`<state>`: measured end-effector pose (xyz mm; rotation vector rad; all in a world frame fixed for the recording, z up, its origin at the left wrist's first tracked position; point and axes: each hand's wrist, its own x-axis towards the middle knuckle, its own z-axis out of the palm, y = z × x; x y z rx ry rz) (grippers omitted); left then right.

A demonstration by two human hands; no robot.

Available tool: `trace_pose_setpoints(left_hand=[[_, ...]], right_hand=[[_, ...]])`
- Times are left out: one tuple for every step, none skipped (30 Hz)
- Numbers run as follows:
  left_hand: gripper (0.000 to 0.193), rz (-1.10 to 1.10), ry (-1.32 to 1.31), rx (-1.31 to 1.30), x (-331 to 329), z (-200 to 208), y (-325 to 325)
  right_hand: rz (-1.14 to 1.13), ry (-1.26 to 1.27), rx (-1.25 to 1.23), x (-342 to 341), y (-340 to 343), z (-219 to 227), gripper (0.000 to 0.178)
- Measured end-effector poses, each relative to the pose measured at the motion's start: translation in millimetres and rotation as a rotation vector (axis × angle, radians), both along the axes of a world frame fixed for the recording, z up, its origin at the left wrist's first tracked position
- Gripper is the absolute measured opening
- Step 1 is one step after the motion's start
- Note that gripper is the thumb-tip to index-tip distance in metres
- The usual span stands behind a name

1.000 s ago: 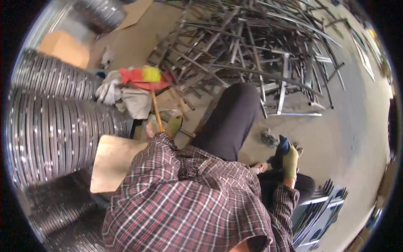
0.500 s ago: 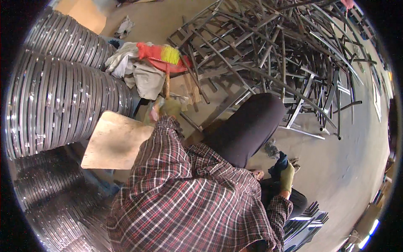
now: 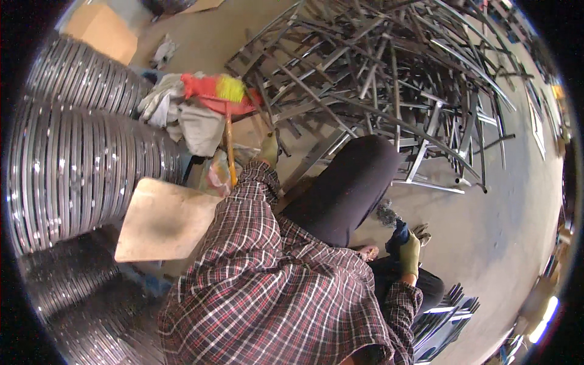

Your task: Cleaning and wiping down metal tubes and frames in a fabrication workshop using steel wool and a cloth.

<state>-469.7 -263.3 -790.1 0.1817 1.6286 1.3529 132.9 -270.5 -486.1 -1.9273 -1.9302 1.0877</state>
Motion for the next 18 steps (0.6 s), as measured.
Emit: trace_pose_setpoints(left_hand=[[0.041, -0.122, 0.06, -0.092, -2.0, -8.9, 23.6], [0.038, -0.208, 0.137, -0.184, -25.8, -18.3, 13.0], [0.035, -0.35, 0.206, -0.262, -28.3, -22.3, 22.5], [0.033, -0.477, 0.298, -0.332, -43.5, -14.8, 27.6], [0.032, -0.649, 0.397, -0.418, -34.8, -11.2, 45.8], [0.033, -0.753, 0.517, -0.493, -44.7, 4.1, 45.6], [0.033, -0.83, 0.48, -0.448, -11.2, 0.9, 21.0], [0.04, -0.4, 0.648, -0.363, 73.8, 13.2, 50.4], [0.048, 0.102, 0.786, -0.273, 169.0, 87.1, 92.1], [0.051, -0.03, 0.961, -0.35, 79.7, 92.3, 79.4], [0.053, -0.215, 1.118, -0.413, 22.3, 106.4, 95.6], [0.055, -0.055, 0.778, -0.228, 34.8, 129.5, 123.2], [0.052, -0.12, 0.785, -0.025, 55.3, 153.9, 143.4], [0.05, -0.172, 0.791, 0.173, 75.4, 182.7, 157.0], [0.044, -0.195, 0.869, 0.18, 110.8, 221.8, 178.4], [0.04, -0.232, 0.827, 0.331, 130.3, 256.4, 190.7], [0.037, -0.334, 0.703, 0.338, 180.0, 317.6, 196.5], [0.035, -0.325, 0.634, 0.523, 168.0, 318.2, 214.2]], right_hand=[[-0.008, -0.061, 0.028, 7.2, -1.0, 0.6, 0.023], [0.08, -0.06, 0.079, 2.5, 3.2, -5.1, 0.024], [0.111, -0.089, 0.13, 10.2, 5.5, -8.3, 0.025], [0.166, -0.139, 0.195, 6.4, 10.8, -17.4, 0.025], [0.084, -0.174, 0.151, 0.6, 6.5, 1.3, 0.026], [0.036, -0.04, 0.087, -2.3, 9.0, 1.9, 0.026], [0.104, -0.19, 0.161, 1.0, 10.3, -5.1, 0.025], [-0.009, -0.269, 0.074, 30.1, -5.2, -5.4, 0.026], [-0.063, -0.297, 0.081, 45.6, -17.8, -2.9, 0.025], [0.046, -0.179, 0.165, 12.7, 1.8, 0.6, 0.025], [0.082, -0.147, 0.173, 2.3, 9.0, 7.4, 0.024], [0.094, -0.18, 0.148, 5.5, 11.5, 5.1, 0.022], [0.111, -0.18, 0.185, 10.4, 10.8, -2.4, 0.021], [0.091, -0.197, 0.18, 10.1, 8.2, -3.7, 0.021], [0.057, -0.228, 0.172, 13.6, 4.7, -0.9, 0.021], [0.081, -0.186, 0.142, 5.0, 7.8, 15.3, 0.021], [0.054, -0.206, 0.136, 12.6, 2.6, 12.4, 0.022], [0.089, -0.191, 0.16, 4.5, 7.4, 14.7, 0.022]])
